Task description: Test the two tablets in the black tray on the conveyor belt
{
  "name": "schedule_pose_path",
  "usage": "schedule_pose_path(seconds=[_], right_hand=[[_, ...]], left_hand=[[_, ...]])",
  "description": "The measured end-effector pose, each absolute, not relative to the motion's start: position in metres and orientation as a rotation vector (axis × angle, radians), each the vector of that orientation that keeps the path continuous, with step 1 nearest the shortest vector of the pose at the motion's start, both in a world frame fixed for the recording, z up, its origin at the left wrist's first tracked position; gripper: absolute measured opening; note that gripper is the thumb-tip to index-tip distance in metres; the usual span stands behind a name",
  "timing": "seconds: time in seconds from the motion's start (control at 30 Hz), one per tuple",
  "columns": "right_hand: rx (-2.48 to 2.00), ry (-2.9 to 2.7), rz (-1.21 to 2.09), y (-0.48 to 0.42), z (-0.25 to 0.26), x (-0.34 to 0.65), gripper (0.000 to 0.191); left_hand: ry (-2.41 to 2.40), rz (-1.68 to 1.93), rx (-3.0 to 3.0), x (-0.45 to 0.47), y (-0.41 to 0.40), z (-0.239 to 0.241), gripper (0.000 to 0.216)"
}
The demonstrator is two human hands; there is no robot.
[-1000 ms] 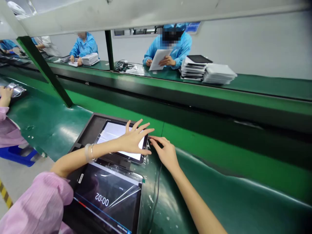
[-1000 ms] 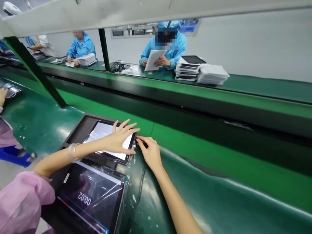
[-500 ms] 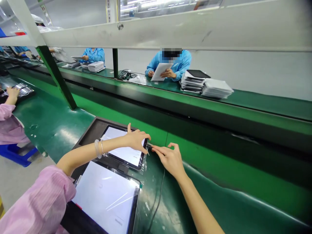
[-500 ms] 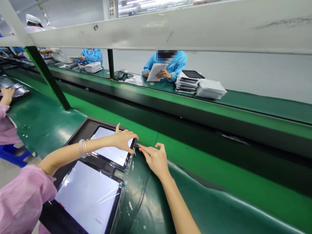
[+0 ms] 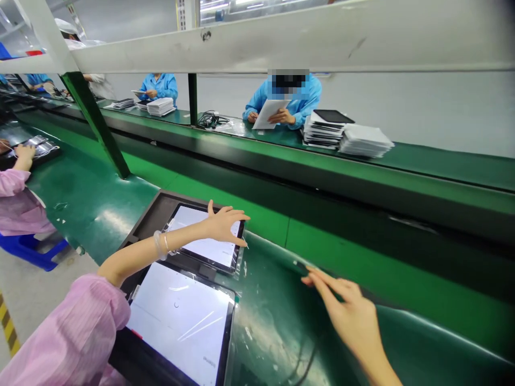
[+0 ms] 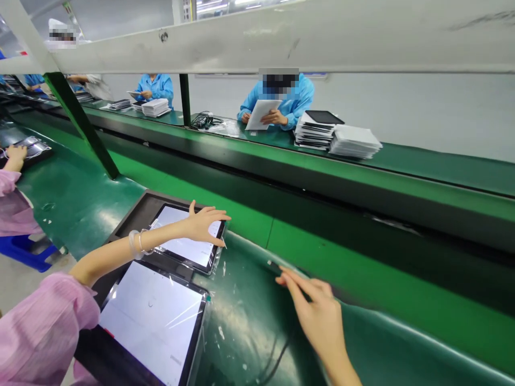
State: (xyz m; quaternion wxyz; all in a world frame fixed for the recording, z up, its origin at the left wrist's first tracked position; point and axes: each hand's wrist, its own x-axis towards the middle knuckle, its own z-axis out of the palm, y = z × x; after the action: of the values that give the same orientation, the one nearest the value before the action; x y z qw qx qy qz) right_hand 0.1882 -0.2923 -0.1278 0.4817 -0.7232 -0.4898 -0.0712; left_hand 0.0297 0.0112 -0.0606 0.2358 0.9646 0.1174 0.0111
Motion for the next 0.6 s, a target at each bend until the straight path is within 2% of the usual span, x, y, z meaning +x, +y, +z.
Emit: schedule_pose_path(seconds=[0.07,0.13,0.2,0.37,0.6], right_hand=[[-1.753,-1.092,0.202,-0.314,-0.131,0.150,0.027],[-1.722,-1.108,0.323,-0.323,-0.132,0.105,0.020],[-1.661,-1.127,0.305,-0.321,-0.132,0.069,0.013],[-1.601,-1.186,0.292,-0.305,-0.130,0.038,0.011],[-1.569,-1.280,0.306,-0.305,-0.128,0.042,0.014]], left_hand=[[0.364,0.113,2.623,0.009,0.014,-0.059,0.070],[0.401,0.160,2.612,-0.023,0.014,-0.055,0.054],[0.428,0.183,2.612,-0.063,0.013,-0.050,0.047],[0.736,0.305,2.506,-0.172,0.009,-0.048,0.046],[1.185,0.351,2.314,-0.265,-0.018,-0.083,0.052]])
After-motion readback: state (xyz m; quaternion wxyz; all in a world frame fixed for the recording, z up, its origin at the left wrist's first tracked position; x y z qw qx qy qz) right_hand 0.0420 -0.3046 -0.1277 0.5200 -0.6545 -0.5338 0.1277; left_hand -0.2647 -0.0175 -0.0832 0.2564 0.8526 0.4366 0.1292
